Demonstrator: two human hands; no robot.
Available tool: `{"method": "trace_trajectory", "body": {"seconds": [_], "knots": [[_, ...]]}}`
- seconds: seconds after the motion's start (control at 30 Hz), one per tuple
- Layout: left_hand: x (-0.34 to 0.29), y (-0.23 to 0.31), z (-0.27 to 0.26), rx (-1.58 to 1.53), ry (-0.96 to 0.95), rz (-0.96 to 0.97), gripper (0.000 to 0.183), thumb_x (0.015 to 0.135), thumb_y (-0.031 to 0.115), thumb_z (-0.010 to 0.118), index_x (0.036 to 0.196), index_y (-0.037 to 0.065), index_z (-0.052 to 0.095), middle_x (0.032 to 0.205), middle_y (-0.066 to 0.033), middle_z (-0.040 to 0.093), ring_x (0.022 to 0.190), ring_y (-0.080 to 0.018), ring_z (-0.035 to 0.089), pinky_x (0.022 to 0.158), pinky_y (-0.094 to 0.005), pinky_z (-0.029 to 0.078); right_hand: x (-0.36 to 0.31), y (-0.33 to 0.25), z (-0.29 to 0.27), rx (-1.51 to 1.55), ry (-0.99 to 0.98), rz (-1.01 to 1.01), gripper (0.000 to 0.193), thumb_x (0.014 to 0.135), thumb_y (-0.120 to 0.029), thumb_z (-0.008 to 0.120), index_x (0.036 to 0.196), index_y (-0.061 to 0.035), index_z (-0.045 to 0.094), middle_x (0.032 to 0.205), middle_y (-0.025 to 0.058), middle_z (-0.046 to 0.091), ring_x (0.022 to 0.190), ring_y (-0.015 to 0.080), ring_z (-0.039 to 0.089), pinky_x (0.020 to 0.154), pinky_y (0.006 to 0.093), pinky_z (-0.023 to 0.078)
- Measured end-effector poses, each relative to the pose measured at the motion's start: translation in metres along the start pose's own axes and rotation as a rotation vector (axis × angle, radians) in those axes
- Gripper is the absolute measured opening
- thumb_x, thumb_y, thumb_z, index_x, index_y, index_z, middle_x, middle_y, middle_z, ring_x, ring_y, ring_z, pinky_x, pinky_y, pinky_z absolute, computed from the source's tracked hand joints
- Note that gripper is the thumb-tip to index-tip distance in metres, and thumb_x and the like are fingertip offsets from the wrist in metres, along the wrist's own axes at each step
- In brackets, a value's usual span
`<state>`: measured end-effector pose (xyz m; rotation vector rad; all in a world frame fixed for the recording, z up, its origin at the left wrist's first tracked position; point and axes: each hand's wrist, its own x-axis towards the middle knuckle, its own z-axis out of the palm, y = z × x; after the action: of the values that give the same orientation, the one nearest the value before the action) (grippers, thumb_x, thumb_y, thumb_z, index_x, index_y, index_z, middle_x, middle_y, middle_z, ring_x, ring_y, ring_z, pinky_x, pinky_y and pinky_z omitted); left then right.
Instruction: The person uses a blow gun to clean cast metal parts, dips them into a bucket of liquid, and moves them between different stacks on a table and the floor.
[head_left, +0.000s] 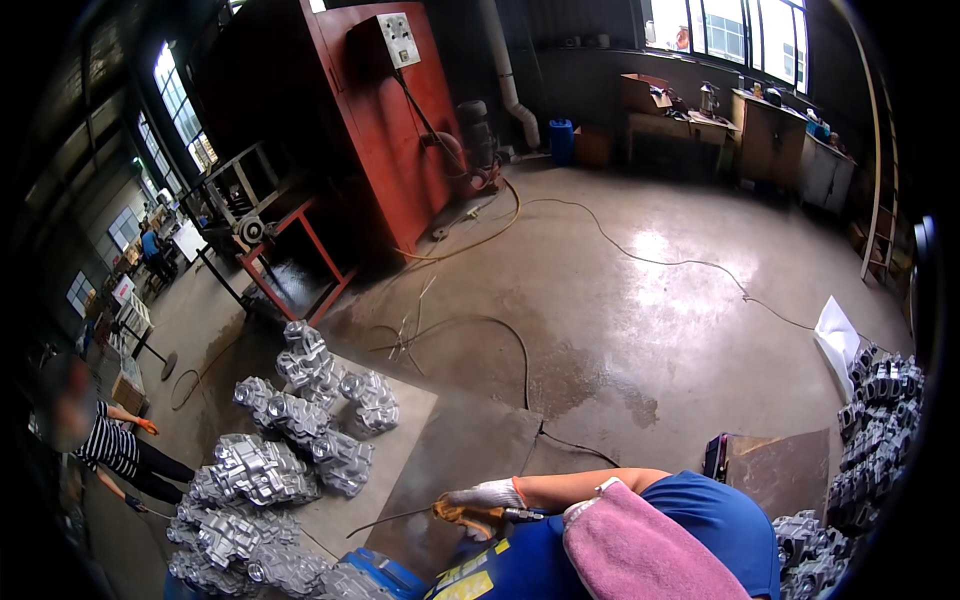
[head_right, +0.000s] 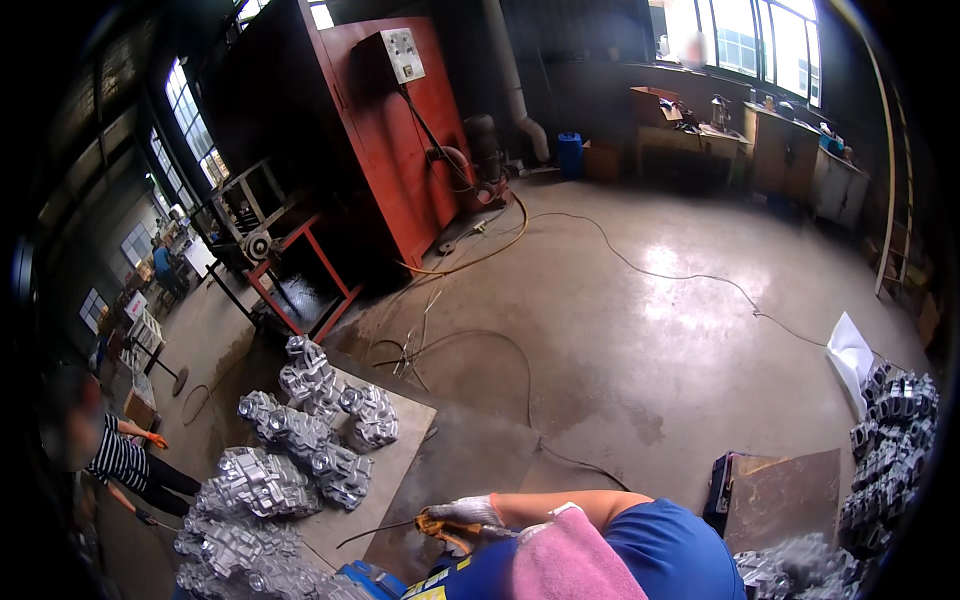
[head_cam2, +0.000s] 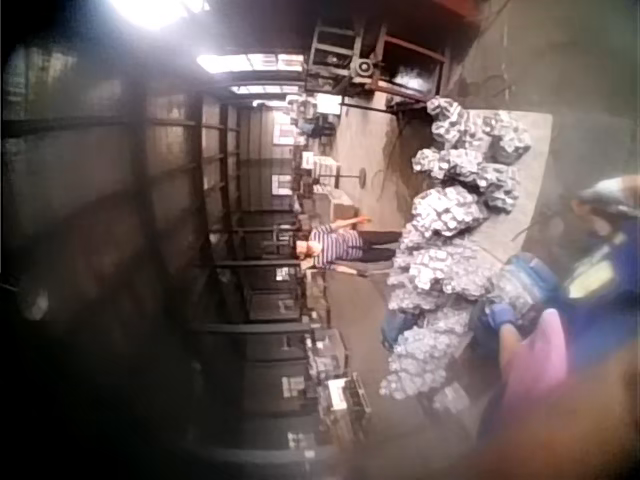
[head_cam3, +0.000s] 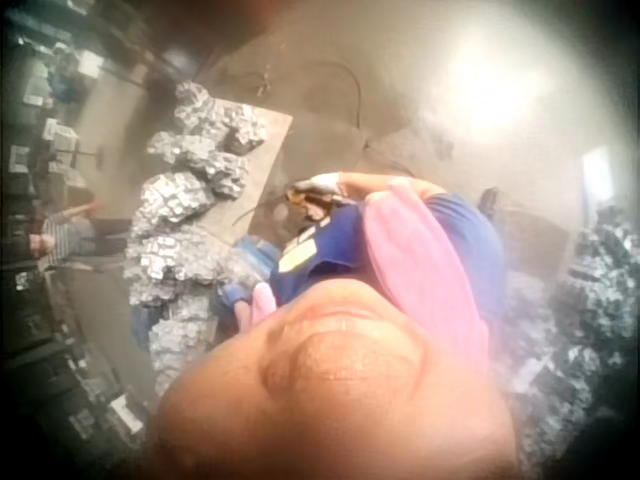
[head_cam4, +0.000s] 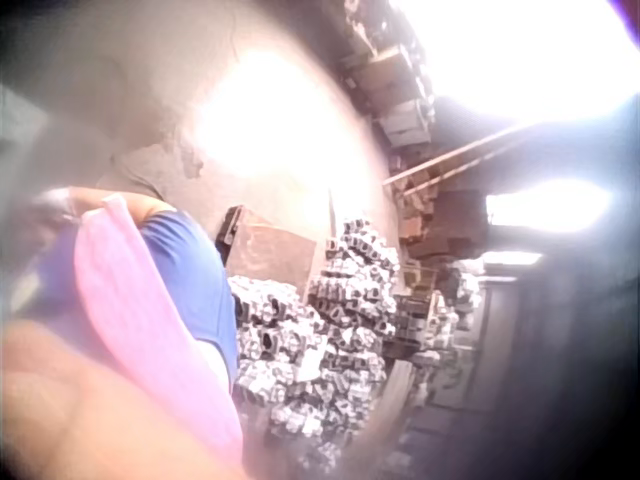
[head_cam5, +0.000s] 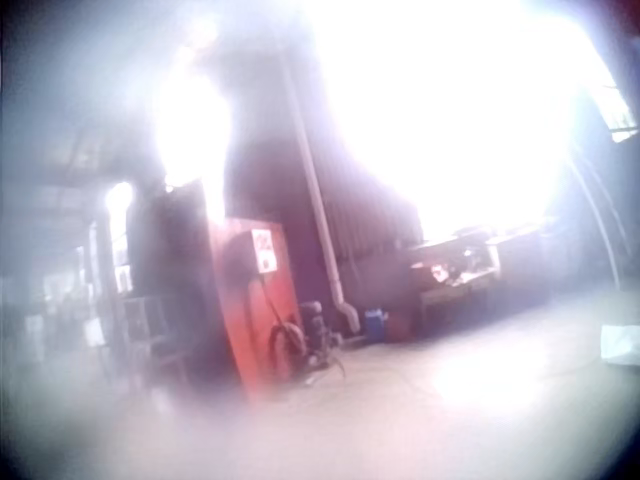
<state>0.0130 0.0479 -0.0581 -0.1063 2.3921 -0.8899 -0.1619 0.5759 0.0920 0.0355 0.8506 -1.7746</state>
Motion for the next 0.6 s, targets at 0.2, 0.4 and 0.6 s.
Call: {"method": "trace_trajectory", "body": {"seconds": [0.2, 0.4, 0.6], "knots": [[0.016, 0.032, -0.098, -0.306, 0.164, -0.041, 0.026, 0.088, 0.029, 0.053, 0.103, 0.014, 0.070, 0.102, -0.0075, 0.071, 0.095, -0.0227, 0.067, 0.078, -0.0424, 0.050, 0.009, 0.010, 0.004, 0.015, 0.024, 0.000, 0.041, 0.092, -0.051, 0.053, 0.098, -0.0108, 0.060, 0.072, 0.0042, 0.062, 0.055, 0.0166, 0.060, 0.047, 0.0286, 0.051], [0.019, 0.039, -0.132, -0.441, 0.217, -0.043, 0.029, 0.087, 0.030, 0.057, 0.106, 0.011, 0.068, 0.101, -0.0101, 0.070, 0.094, -0.0248, 0.067, 0.079, -0.0419, 0.050, 0.036, 0.013, 0.012, 0.036, 0.030, 0.010, 0.039, 0.093, -0.050, 0.053, 0.100, -0.0124, 0.060, 0.075, 0.0028, 0.062, 0.055, 0.0157, 0.060, 0.047, 0.0280, 0.051], [0.026, 0.040, -0.150, -0.564, 0.259, -0.017, 0.033, 0.085, 0.030, 0.061, 0.110, 0.008, 0.065, 0.101, -0.0128, 0.069, 0.093, -0.0269, 0.066, 0.080, -0.0413, 0.050, 0.051, 0.016, 0.011, 0.040, -0.073, 0.051, 0.043, 0.093, -0.051, 0.053, 0.105, -0.0108, 0.060, 0.079, 0.0042, 0.065, 0.056, 0.0168, 0.063, 0.050, 0.0302, 0.054]]}}
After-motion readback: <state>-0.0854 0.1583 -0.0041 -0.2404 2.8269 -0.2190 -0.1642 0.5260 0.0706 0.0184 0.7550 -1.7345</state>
